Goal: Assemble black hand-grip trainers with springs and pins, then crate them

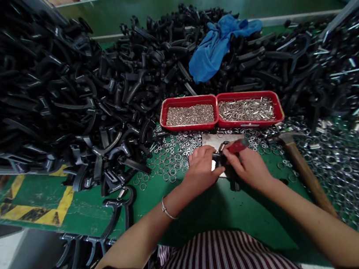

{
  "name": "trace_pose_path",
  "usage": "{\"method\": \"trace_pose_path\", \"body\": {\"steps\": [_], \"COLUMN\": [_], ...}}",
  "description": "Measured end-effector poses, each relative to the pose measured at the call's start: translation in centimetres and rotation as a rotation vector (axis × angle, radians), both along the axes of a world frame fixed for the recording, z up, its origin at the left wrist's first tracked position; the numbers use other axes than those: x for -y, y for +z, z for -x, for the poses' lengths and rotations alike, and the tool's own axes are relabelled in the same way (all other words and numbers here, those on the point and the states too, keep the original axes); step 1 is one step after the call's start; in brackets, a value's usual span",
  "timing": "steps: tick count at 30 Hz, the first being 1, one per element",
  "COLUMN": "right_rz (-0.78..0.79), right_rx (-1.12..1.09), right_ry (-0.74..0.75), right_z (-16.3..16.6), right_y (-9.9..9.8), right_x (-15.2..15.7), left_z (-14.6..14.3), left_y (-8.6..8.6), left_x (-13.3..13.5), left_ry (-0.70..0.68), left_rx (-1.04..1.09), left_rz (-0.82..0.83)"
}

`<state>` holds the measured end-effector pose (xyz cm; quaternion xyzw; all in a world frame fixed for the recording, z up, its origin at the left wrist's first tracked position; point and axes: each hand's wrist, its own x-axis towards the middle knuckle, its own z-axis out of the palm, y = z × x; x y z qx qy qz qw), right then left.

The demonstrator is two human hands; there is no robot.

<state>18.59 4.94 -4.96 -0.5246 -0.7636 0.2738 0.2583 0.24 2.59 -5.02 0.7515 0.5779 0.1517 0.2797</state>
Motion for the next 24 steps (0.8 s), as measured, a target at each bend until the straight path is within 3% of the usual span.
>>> {"method": "trace_pose_path", "body": {"steps": [4,7,12,15,18,22,24], "right_rz": [-0.002,0.047,0.375,0.322,0.291,0.494,0.425], "right_rx": [-0.024,-0.255,-0.64,-0.846,-0.61,-0.02,0.256], "right_ry": [-0.022,-0.06,0.131,-0.056,-0.281,-0.223,-0.177], "right_z": [0.7,1.8,2.8,0.3,-4.1,-9.2,-10.4], "right_y": [-0.1,0.6,3.2,3.6,2.3,0.0,-0.3], "right_x": [-1.4,-0.7,2.0,1.6,0.6,0.9,1.5], "left_z": [-0.5,-0.9,-0.9,-0.3,0.2,0.1,-0.3], "left_y": [0.2,0.2,0.1,0.2,0.2,0.2,0.1], "left_x": [0.1,0.2,0.2,0.1,-0.3,-1.5,-2.2], "left_ry": [0.028,0.042,0.024,0.004,-0.029,0.026,0.057], "left_rx": [-0.043,-0.075,-0.071,-0.046,0.01,0.013,-0.009], "left_rz": [-0.001,-0.003,-0.023,0.0,0.006,0.005,0.003]}}
